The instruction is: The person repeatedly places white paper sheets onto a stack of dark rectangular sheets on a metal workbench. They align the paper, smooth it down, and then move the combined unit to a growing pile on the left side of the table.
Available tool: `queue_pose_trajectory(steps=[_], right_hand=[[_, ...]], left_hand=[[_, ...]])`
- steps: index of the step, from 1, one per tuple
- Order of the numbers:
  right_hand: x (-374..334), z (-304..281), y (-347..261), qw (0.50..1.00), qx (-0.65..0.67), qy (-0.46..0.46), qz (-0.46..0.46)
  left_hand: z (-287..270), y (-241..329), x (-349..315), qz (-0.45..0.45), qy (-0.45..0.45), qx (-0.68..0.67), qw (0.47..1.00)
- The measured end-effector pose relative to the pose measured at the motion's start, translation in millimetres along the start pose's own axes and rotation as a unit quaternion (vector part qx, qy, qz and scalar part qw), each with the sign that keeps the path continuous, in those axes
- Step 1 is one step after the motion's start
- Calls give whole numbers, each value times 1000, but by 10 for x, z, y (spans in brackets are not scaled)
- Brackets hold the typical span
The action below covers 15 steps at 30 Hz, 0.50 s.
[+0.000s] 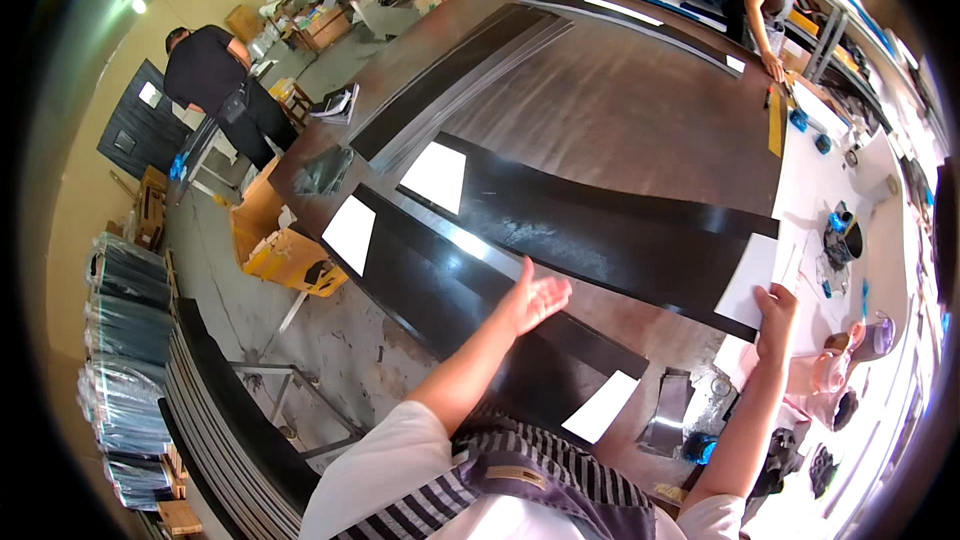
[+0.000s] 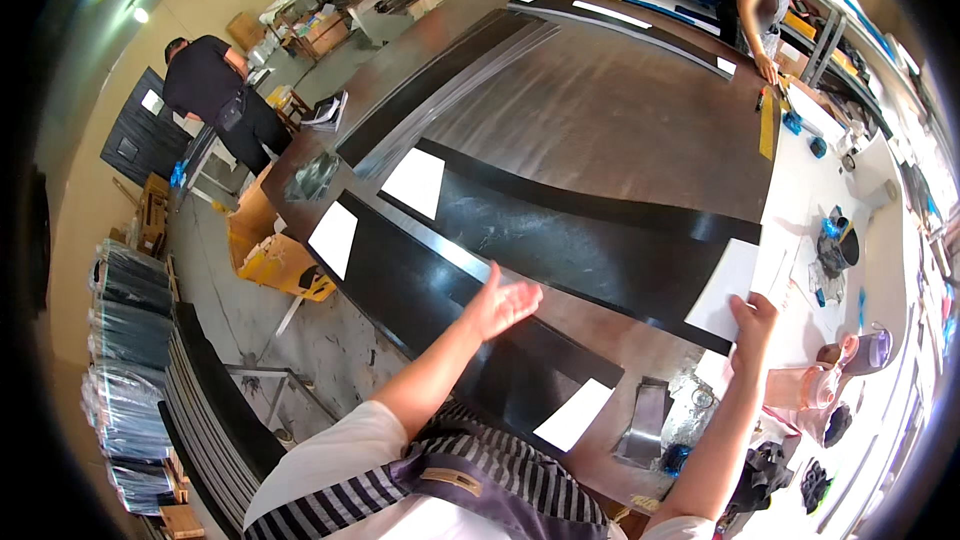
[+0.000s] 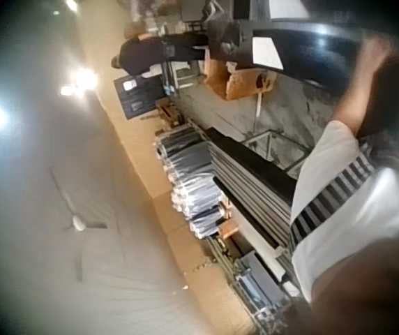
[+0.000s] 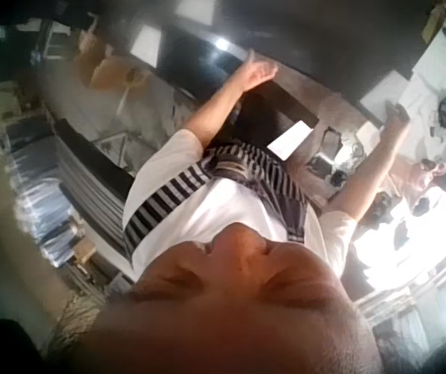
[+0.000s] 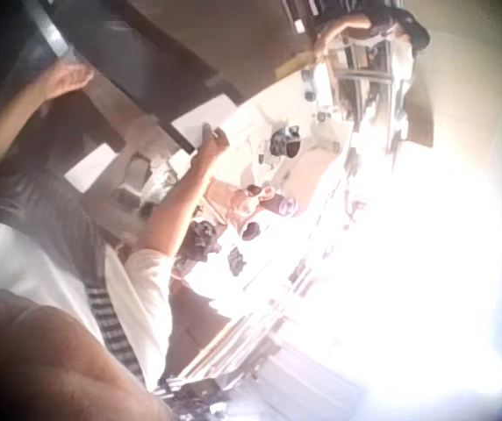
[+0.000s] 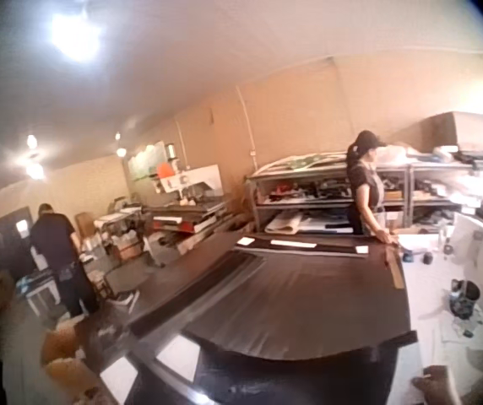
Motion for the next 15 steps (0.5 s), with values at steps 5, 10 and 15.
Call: queue_pose_trajectory(steps=[5, 10, 15], right_hand=[[-699, -337, -285, 996, 46, 74, 7], [-1579, -234, 159, 992, 29, 121, 21], [-2583, 266, 1650, 967, 14, 203, 151]], left_hand=[[-75, 1347, 255, 275, 8, -160, 948], [-637, 2515, -246, 298, 144, -8, 944], [-1078, 3024, -1194, 383, 100, 167, 903]])
Point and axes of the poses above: each hand's wrist, its own x-axis towards the middle knuckle, its own z-axis out of the palm, y = z × x, the point moved 7 cm from there along x, towards the middle knuckle, and after that the axes turned 9 degrees about y, right-handed, at the moved point
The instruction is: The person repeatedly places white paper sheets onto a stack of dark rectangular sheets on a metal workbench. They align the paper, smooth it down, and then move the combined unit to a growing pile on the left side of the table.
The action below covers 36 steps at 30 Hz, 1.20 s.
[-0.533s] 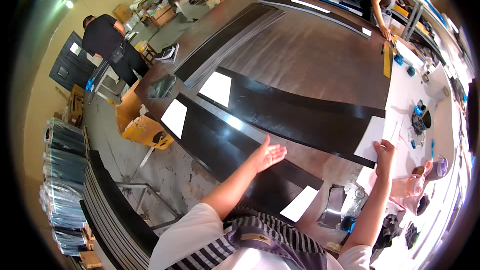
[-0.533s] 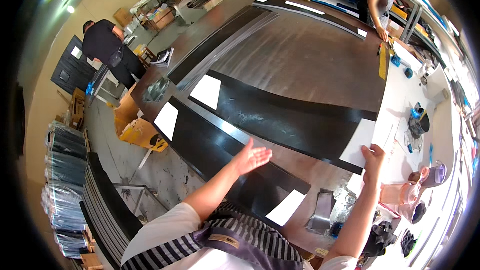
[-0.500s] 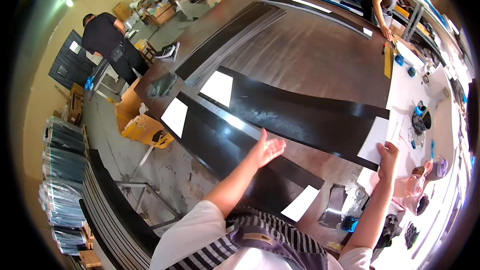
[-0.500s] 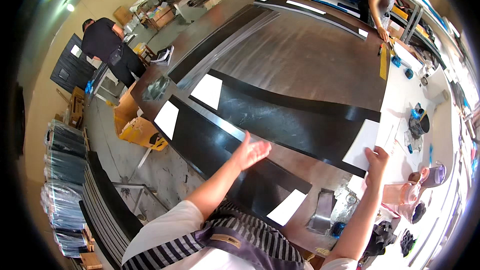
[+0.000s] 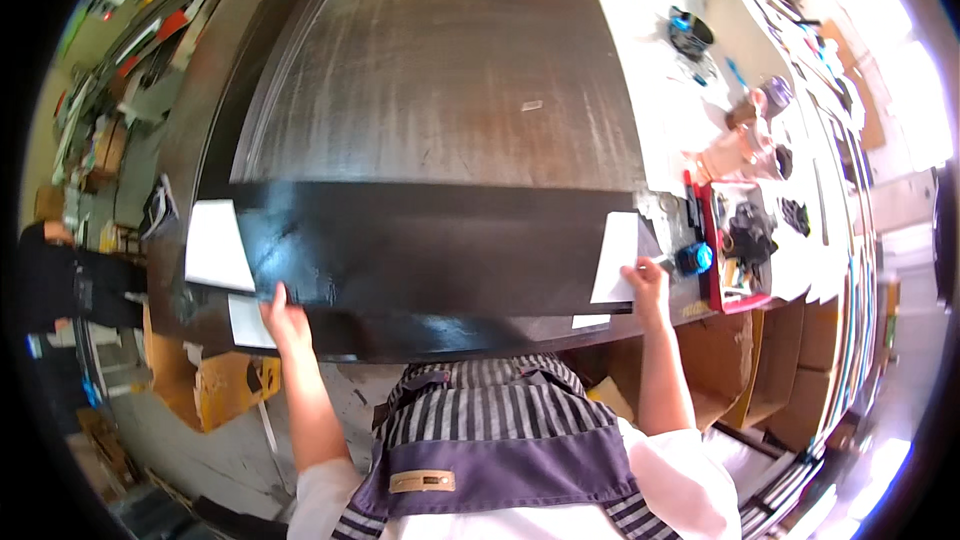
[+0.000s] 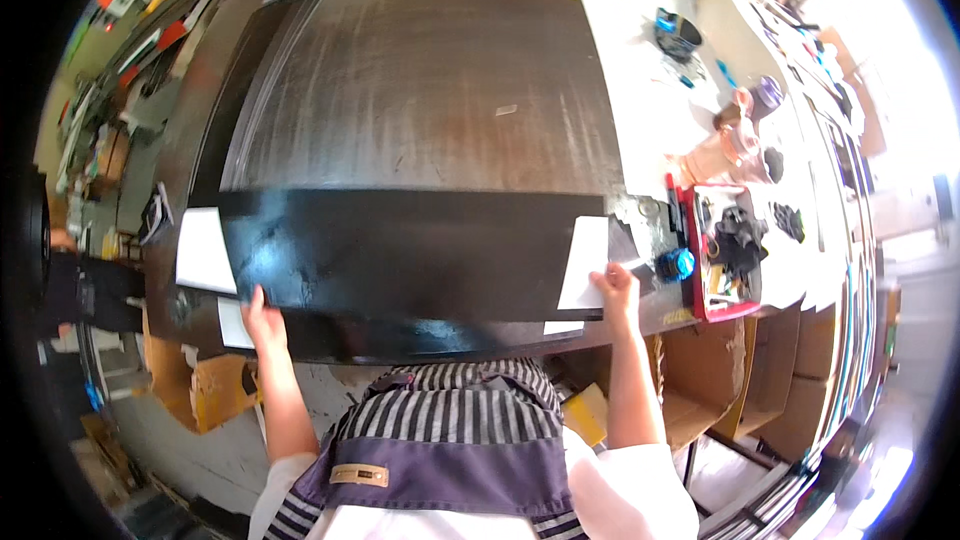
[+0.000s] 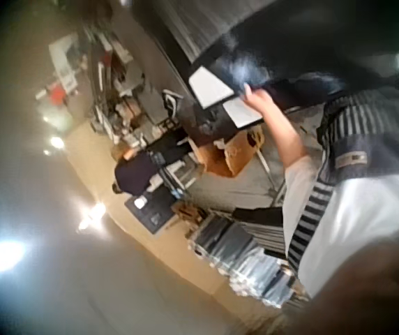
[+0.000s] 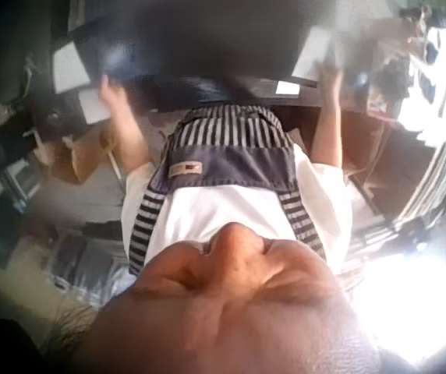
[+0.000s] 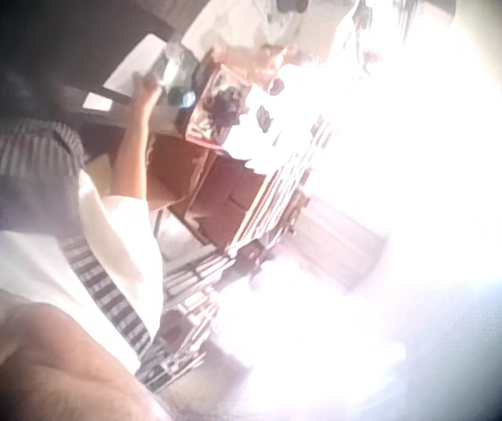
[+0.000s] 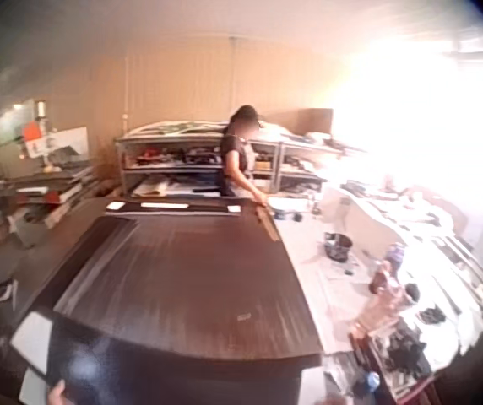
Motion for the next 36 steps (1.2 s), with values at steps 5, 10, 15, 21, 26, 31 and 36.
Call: queue_pose_trajectory(steps=[5, 10, 15, 21, 26, 31, 36], right_hand=[[-262, 134, 583, 968, -221, 81, -85], [-445, 419, 266, 925, -342, 132, -102], [-519, 271, 362, 886, -400, 152, -177], [-84, 148, 785, 888, -405, 120, -179], [151, 104, 945, 921, -343, 89, -160], [96, 51, 996, 918, -352, 102, -152], [167, 73, 1128, 938, -266, 131, -180]], left_hand=[[-1095, -326, -352, -78, 136, 188, 970], [-1718, -507, -319, -182, 153, 334, 912], [-1365, -120, -422, -267, -24, 556, 787], [-1747, 955, 749, 262, 115, 730, 620], [-2045, 833, 1227, 104, 135, 754, 634], [-2089, 774, 1237, 27, 84, 761, 642], [-2550, 740, 1602, 56, 85, 701, 705]])
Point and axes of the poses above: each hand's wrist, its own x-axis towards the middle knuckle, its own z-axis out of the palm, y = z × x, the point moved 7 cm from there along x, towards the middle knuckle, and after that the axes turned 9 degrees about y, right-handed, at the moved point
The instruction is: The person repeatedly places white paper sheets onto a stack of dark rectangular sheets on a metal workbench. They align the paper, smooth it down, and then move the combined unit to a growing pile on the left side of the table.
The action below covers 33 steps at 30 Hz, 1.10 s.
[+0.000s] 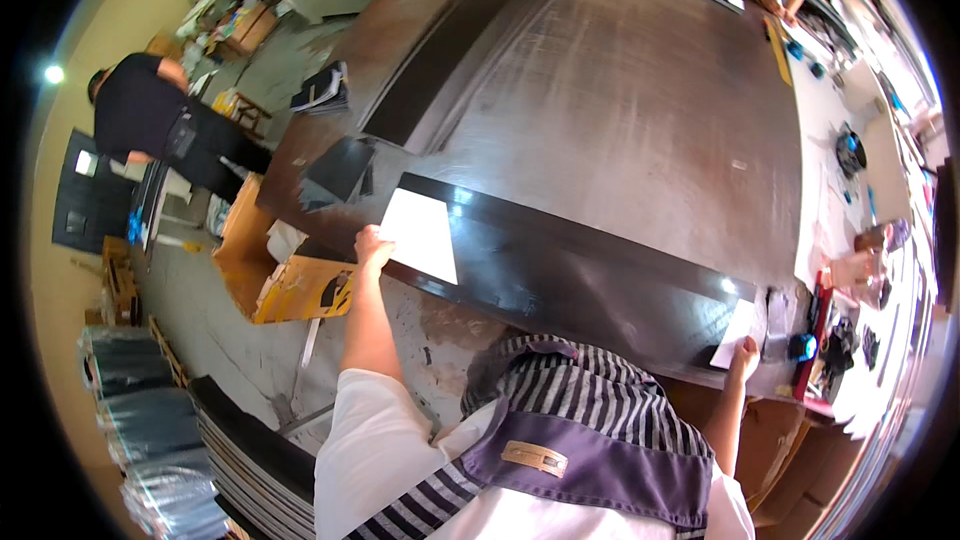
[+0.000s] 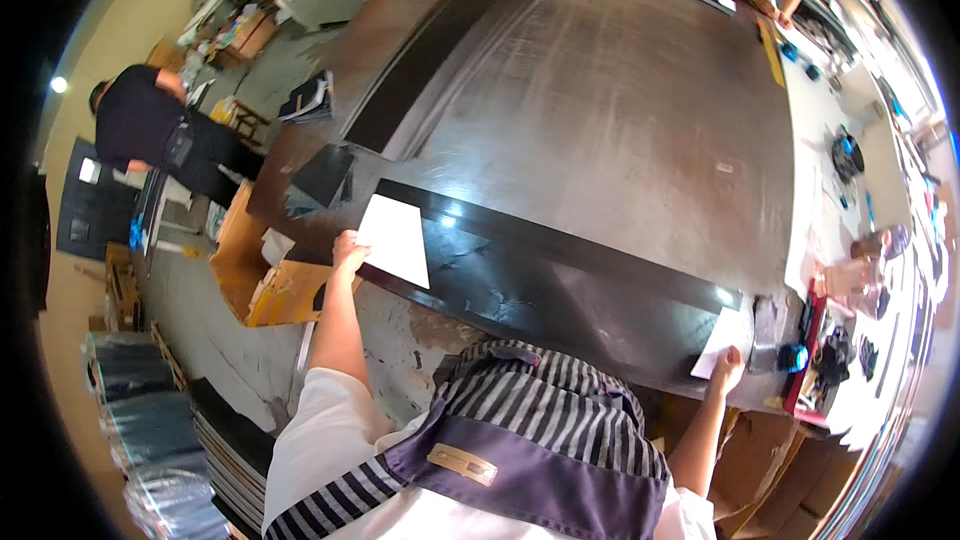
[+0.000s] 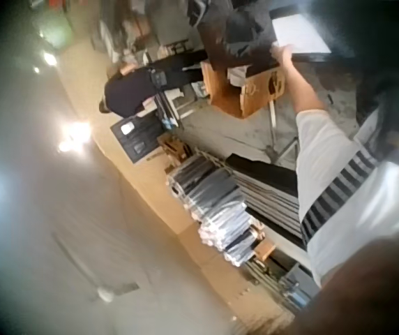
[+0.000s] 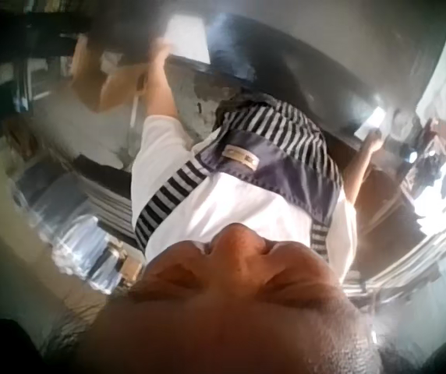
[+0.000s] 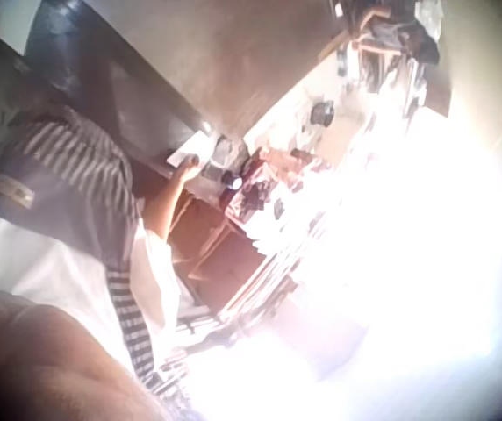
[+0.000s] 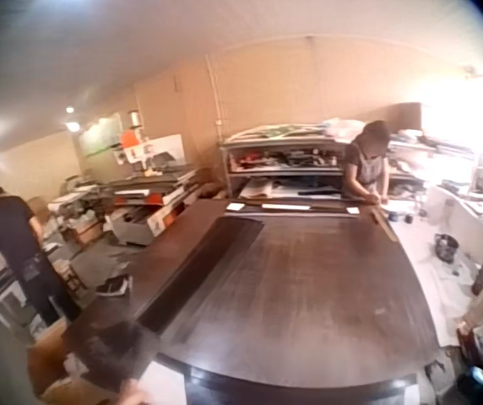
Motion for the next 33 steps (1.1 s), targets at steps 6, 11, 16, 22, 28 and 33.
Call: queue_pose_trajectory(steps=[6, 11, 16, 22, 28, 33], right_hand=[[-246, 78, -527, 995, -55, -13, 84], [-318, -325, -605, 993, -80, 45, 80], [-473, -542, -393, 991, 34, 60, 112], [-1474, -914, -425, 941, 130, 139, 280], [-2110, -405, -886, 644, 466, -65, 604], [-2011, -188, -1206, 575, 510, -97, 633]], left_hand=[[-71, -429, 240, 57, -42, -186, 980], [130, 85, 42, 11, -80, -154, 985], [-97, 1296, -589, 63, 53, 227, 970], [918, 3757, -2587, 542, -57, -41, 837], [2145, 4919, -4085, 629, -220, -41, 745], [2346, 4940, -4360, 634, -231, 3, 738]])
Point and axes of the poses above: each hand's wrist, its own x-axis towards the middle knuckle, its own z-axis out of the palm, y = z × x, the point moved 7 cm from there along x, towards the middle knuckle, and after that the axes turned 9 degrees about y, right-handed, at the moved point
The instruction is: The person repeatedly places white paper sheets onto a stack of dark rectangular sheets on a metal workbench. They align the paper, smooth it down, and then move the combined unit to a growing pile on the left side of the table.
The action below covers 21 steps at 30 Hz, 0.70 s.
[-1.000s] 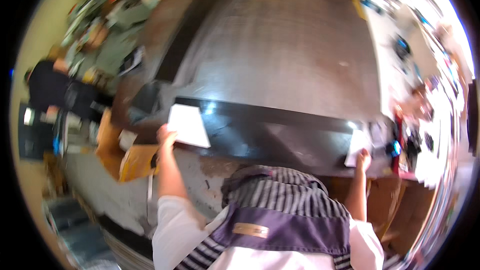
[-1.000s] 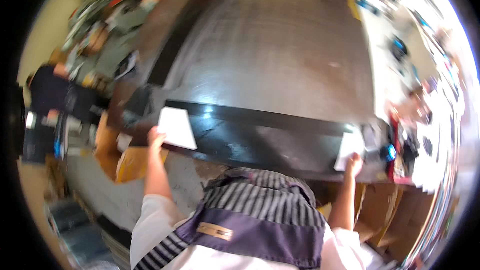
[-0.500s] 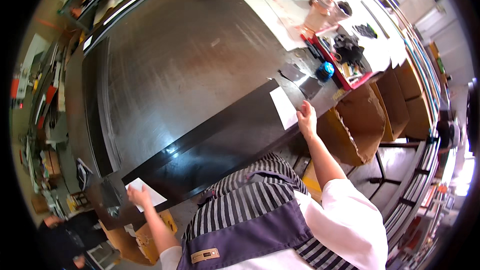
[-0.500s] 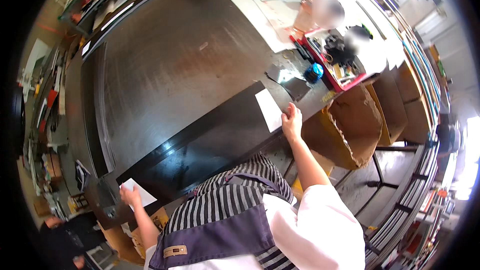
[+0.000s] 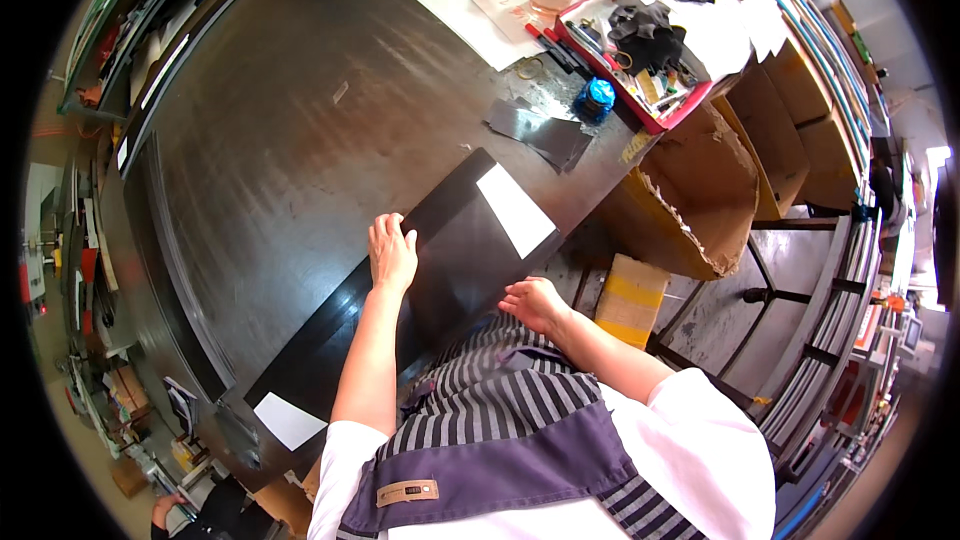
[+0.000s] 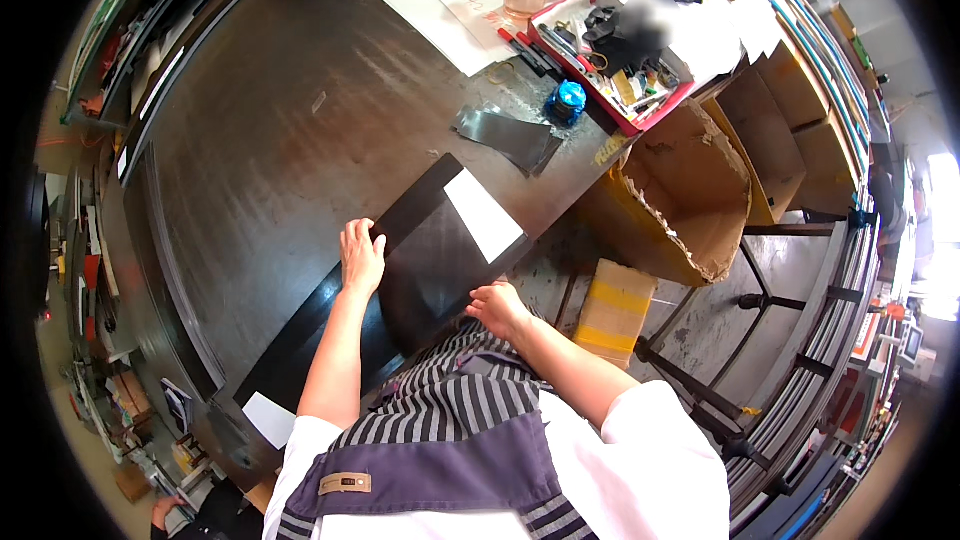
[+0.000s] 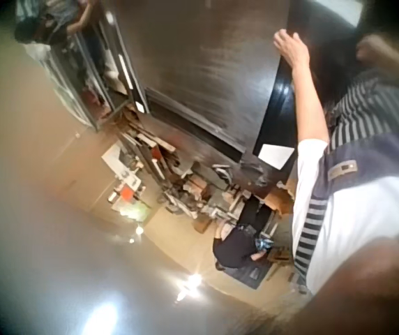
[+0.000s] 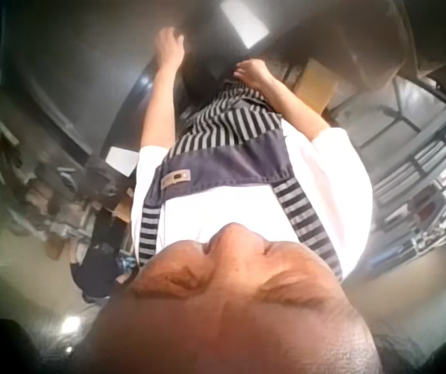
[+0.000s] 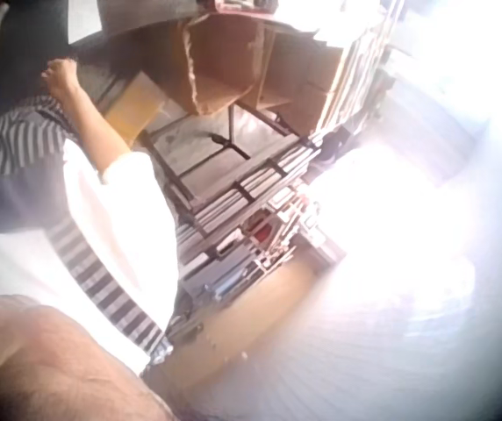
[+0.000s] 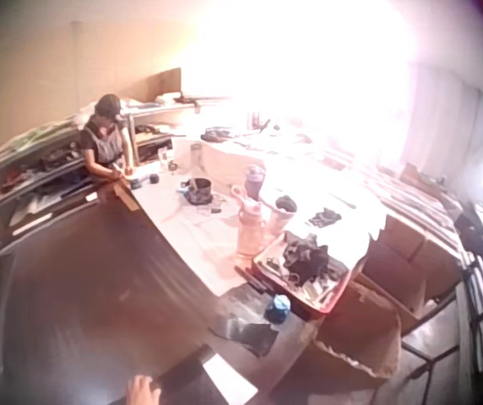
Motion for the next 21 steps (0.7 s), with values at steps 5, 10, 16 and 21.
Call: queue_pose_trajectory(steps=[5, 10, 16, 21], right_hand=[[190, 10, 79, 999, 22, -4, 46], [234, -121, 94, 994, 18, -54, 94], [95, -8, 78, 990, -10, -23, 140], [23, -61, -38, 980, -132, -84, 124]], left_hand=[[69, -16, 4, -32, -28, 22, 999], [-92, 54, 8, 2, 70, 21, 997], [59, 211, 93, 29, 35, -46, 998], [39, 192, 110, 16, 9, -54, 998]])
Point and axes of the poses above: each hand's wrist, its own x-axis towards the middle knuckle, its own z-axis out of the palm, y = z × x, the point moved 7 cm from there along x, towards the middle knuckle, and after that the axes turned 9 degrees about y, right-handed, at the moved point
